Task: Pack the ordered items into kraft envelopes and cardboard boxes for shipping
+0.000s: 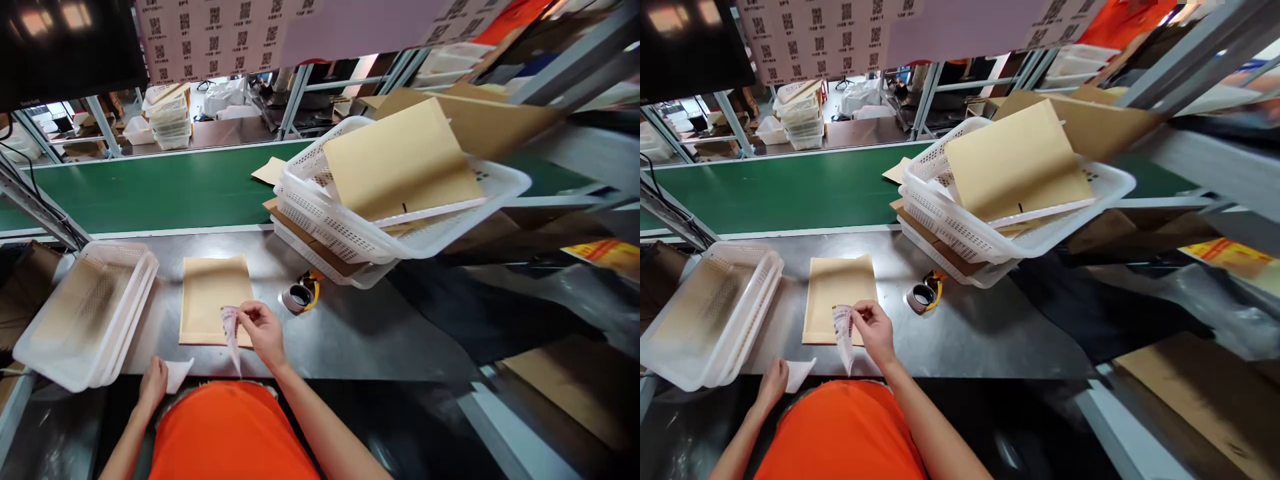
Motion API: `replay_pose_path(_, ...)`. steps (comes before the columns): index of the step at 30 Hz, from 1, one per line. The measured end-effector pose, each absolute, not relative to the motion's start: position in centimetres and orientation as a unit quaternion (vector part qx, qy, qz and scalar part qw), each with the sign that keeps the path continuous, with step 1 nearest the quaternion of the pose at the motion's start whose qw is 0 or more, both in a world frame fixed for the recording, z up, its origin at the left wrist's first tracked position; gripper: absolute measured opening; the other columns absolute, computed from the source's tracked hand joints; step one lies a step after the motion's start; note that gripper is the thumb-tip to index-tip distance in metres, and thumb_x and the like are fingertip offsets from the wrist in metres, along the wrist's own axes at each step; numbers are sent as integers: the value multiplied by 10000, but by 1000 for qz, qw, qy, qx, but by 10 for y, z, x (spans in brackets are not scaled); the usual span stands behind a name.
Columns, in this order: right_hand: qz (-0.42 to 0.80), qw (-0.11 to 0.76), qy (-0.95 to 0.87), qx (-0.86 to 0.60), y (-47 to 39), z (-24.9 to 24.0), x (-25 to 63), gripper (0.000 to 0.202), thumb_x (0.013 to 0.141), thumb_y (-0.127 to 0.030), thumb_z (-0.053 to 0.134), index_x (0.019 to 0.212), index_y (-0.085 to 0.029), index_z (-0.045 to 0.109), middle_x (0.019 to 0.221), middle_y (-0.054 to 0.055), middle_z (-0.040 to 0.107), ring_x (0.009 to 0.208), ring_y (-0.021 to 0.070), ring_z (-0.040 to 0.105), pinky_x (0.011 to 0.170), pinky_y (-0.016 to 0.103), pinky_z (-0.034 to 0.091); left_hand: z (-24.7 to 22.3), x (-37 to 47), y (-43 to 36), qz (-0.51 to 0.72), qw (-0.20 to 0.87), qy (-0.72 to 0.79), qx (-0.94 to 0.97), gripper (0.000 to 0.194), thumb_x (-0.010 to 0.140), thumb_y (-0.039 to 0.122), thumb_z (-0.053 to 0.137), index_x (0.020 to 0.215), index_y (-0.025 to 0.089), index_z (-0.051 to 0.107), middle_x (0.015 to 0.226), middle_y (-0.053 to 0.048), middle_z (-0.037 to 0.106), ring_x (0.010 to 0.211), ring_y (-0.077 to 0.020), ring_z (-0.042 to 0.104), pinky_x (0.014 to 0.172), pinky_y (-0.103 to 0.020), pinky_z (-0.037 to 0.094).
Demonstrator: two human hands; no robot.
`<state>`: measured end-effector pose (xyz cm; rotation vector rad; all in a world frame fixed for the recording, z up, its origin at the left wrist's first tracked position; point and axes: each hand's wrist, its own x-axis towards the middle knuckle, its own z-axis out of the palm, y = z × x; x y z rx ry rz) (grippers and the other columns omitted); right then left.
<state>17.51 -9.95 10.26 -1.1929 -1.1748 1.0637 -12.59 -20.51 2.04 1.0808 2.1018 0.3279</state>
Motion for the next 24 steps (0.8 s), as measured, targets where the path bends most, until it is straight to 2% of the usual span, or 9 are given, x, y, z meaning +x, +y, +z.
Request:
replay_pose_path(5, 481, 465, -513, -538, -56, 38, 166, 320, 771, -491, 713, 897, -215, 609, 831, 9, 689, 733, 170, 641, 718, 327, 554, 0, -138, -239, 10, 355, 739, 573, 245, 1043, 287, 335, 885, 263, 521, 882, -62, 715, 883, -244, 720, 807, -331, 466)
replay_pose_path(9, 477, 443, -524, -550, -46, 2, 159, 302, 731, -485, 661, 866, -222, 600, 793, -2, 672, 713, 174, 626, 693, 327, 544, -9, -128, -241, 18, 379, 689, 618, 189, 1003, 355, 417, 862, 285, 521, 864, -50, 709, 853, -263, 708, 785, -356, 466)
replay_pose_path(13, 457, 432, -541, -559, -41, -11, 158, 277, 746, -473, 630, 872, -228, 599, 819, 11, 686, 743, 180, 636, 723, 327, 542, -7, -111, -229, 47, 358, 652, 666, 181, 973, 319, 448, 842, 262, 560, 902, -79, 699, 883, -272, 687, 838, -379, 501)
replay_pose_path(15, 446, 430, -552, -558, -38, -15, 159, 258, 764, -459, 613, 879, -229, 596, 823, 17, 693, 738, 183, 638, 723, 330, 545, -6, -102, -220, 57, 331, 625, 705, 177, 956, 279, 467, 888, 232, 623, 1016, -120, 720, 985, -290, 694, 915, -399, 522)
replay_pose_path(18, 431, 426, -575, -550, -36, -20, 160, 220, 787, -431, 593, 874, -228, 598, 820, 22, 700, 735, 192, 652, 718, 337, 558, -8, -87, -205, 47, 291, 573, 765, 271, 941, 217, 480, 1081, 177, 708, 1315, -184, 716, 1239, -329, 668, 1072, -458, 517)
replay_pose_path(21, 408, 421, -601, -544, -36, -26, 160, 182, 818, -391, 568, 887, -227, 607, 833, 28, 708, 759, 201, 675, 735, 344, 584, -15, -68, -184, 29, 277, 504, 818, 397, 934, 173, 503, 1266, 158, 721, 1589, -179, 581, 1503, -329, 506, 1256, -500, 403)
replay_pose_path(24, 375, 412, -629, -543, -38, -29, 160, 172, 855, -325, 543, 952, -220, 639, 880, 47, 733, 803, 208, 701, 776, 355, 615, -21, -50, -163, -10, 275, 437, 856, 496, 971, 145, 443, 1409, 122, 675, 1724, -150, 403, 1634, -285, 310, 1356, -487, 247)
